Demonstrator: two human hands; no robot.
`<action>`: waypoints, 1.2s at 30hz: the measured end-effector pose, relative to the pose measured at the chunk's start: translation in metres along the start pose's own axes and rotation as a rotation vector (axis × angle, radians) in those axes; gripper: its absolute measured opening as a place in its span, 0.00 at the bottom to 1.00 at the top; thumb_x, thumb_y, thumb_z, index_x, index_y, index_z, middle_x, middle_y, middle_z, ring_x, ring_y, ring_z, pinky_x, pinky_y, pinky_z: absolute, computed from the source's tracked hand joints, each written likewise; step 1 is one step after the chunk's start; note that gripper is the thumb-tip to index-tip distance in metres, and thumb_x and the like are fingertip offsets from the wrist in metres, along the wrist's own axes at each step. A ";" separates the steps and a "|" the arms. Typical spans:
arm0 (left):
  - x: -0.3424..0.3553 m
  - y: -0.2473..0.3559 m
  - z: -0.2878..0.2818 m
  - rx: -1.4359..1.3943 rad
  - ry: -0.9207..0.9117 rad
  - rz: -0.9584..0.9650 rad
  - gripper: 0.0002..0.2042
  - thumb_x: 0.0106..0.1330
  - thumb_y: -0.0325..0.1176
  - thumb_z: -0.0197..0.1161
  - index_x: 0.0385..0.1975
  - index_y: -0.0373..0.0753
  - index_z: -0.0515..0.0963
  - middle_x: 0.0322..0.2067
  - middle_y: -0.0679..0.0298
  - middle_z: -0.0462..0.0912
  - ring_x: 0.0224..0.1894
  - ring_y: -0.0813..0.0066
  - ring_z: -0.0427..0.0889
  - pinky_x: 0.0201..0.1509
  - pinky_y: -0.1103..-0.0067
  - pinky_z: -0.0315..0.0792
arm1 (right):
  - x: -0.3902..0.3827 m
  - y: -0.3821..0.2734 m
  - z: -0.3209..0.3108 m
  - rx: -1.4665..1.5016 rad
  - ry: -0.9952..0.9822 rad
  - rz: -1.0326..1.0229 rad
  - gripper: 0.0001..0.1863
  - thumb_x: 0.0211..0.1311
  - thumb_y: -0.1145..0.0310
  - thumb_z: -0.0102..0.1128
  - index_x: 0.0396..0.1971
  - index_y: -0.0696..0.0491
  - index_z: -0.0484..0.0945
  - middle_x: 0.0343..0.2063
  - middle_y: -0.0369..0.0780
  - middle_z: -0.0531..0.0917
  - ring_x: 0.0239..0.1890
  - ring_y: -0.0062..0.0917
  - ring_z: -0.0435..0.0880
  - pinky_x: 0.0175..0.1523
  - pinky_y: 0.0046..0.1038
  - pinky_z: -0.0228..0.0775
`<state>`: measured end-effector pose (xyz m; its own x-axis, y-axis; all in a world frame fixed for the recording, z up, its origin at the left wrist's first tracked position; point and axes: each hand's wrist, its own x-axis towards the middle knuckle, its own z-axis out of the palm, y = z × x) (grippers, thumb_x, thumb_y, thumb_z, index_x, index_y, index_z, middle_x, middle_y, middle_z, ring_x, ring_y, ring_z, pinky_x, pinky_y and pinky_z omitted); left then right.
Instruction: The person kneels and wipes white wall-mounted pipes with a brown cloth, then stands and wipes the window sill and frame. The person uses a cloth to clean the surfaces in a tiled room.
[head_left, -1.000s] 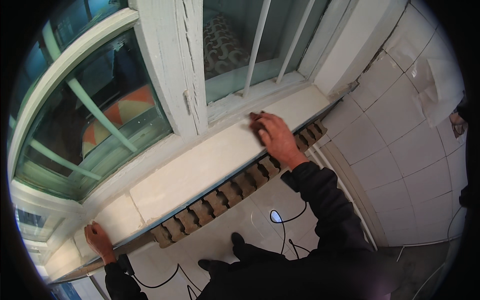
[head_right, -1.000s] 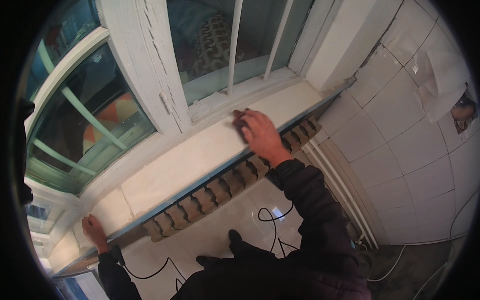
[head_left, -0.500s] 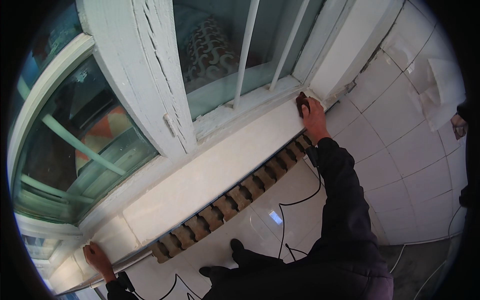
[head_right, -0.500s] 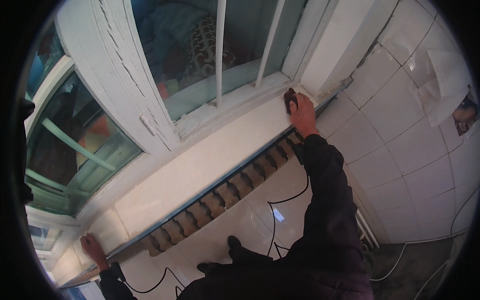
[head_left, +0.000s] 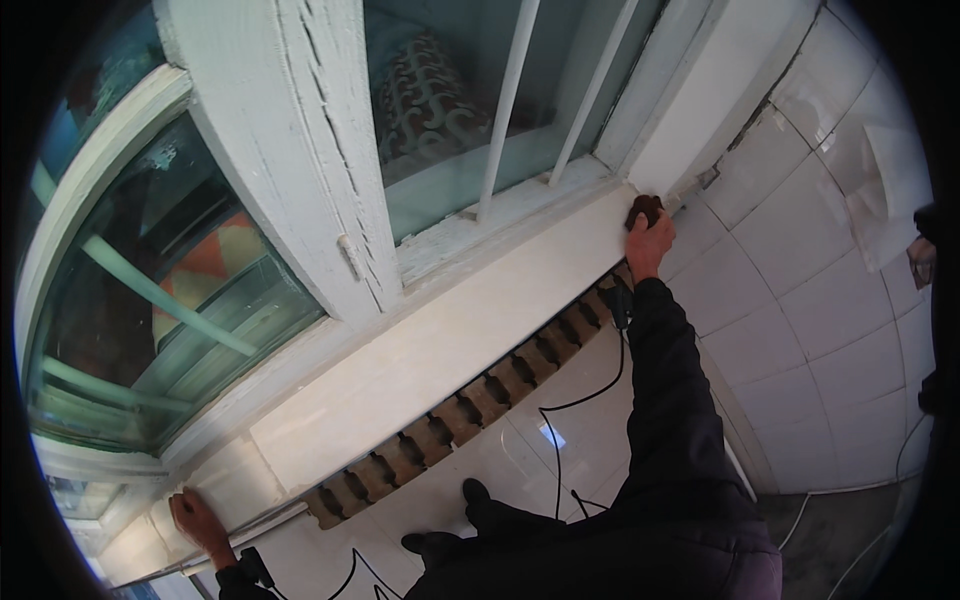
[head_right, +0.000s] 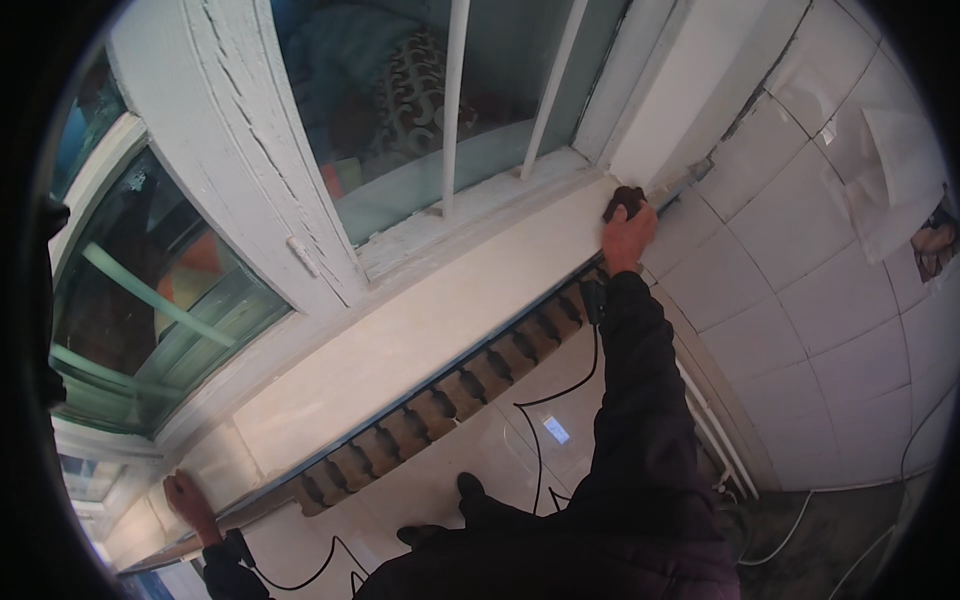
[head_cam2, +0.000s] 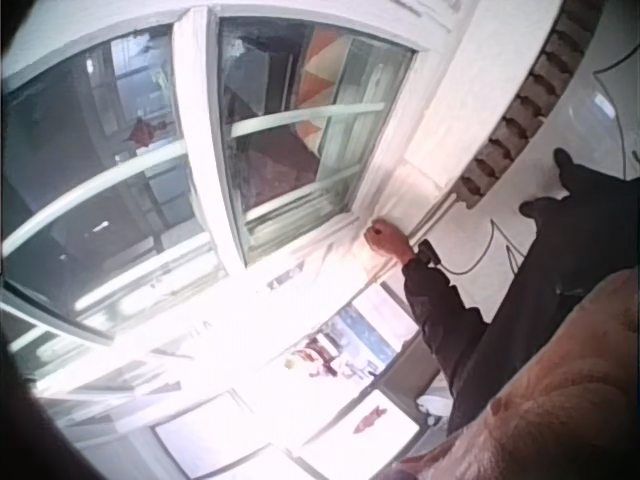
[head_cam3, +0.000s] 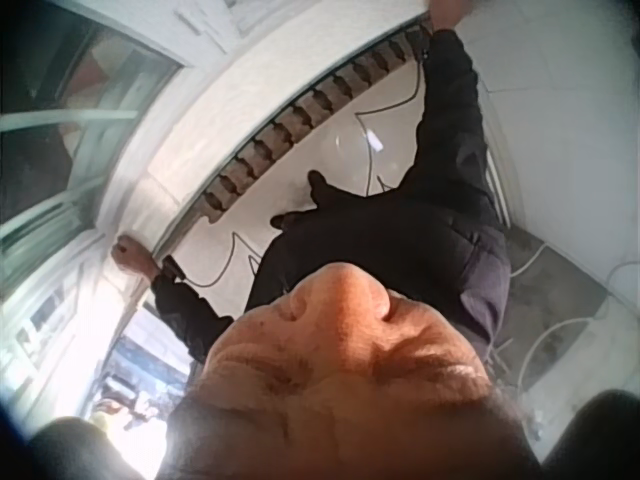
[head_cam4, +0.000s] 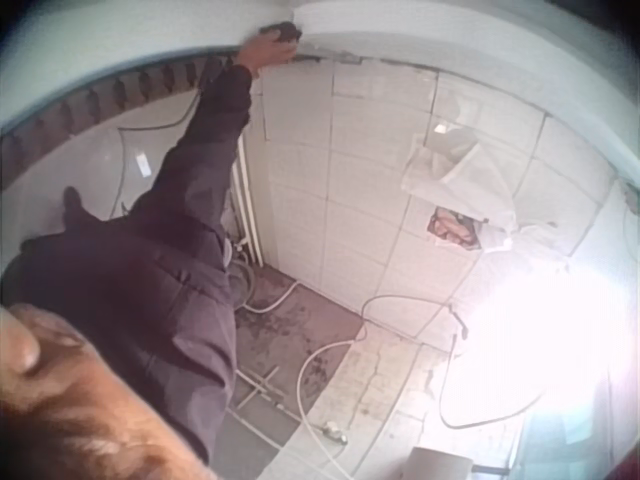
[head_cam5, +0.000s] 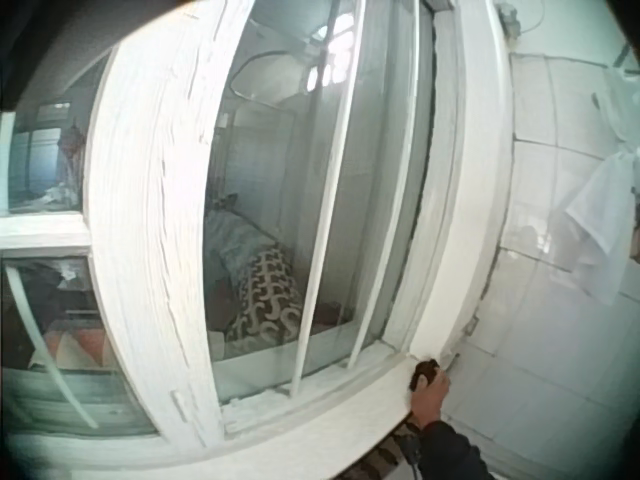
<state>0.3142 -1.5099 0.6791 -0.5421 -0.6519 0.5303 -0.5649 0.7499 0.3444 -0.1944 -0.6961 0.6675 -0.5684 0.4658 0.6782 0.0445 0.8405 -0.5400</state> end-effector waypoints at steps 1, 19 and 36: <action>-0.001 0.000 0.001 -0.013 0.000 0.005 0.18 0.79 0.35 0.59 0.25 0.32 0.67 0.26 0.49 0.69 0.30 0.48 0.68 0.40 0.57 0.65 | -0.001 -0.001 0.002 -0.007 0.006 0.093 0.32 0.72 0.60 0.63 0.67 0.65 0.70 0.65 0.61 0.73 0.69 0.57 0.70 0.74 0.51 0.62; -0.002 0.021 -0.001 0.009 0.005 0.036 0.18 0.78 0.36 0.59 0.25 0.32 0.69 0.30 0.48 0.74 0.36 0.42 0.74 0.44 0.53 0.66 | -0.048 -0.046 -0.043 0.011 -0.362 0.460 0.42 0.73 0.41 0.58 0.59 0.74 0.71 0.53 0.70 0.82 0.60 0.62 0.83 0.67 0.51 0.73; 0.000 0.044 -0.009 -0.022 0.058 0.105 0.19 0.73 0.34 0.62 0.22 0.34 0.63 0.26 0.53 0.69 0.32 0.47 0.72 0.38 0.53 0.65 | -0.213 -0.188 -0.128 0.234 -0.883 0.487 0.42 0.81 0.37 0.41 0.55 0.71 0.68 0.47 0.69 0.85 0.54 0.64 0.85 0.61 0.53 0.76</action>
<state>0.2949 -1.4757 0.7007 -0.5601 -0.5627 0.6080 -0.4927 0.8163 0.3016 0.0239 -0.9180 0.6883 -0.9358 0.2927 -0.1963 0.3241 0.4961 -0.8055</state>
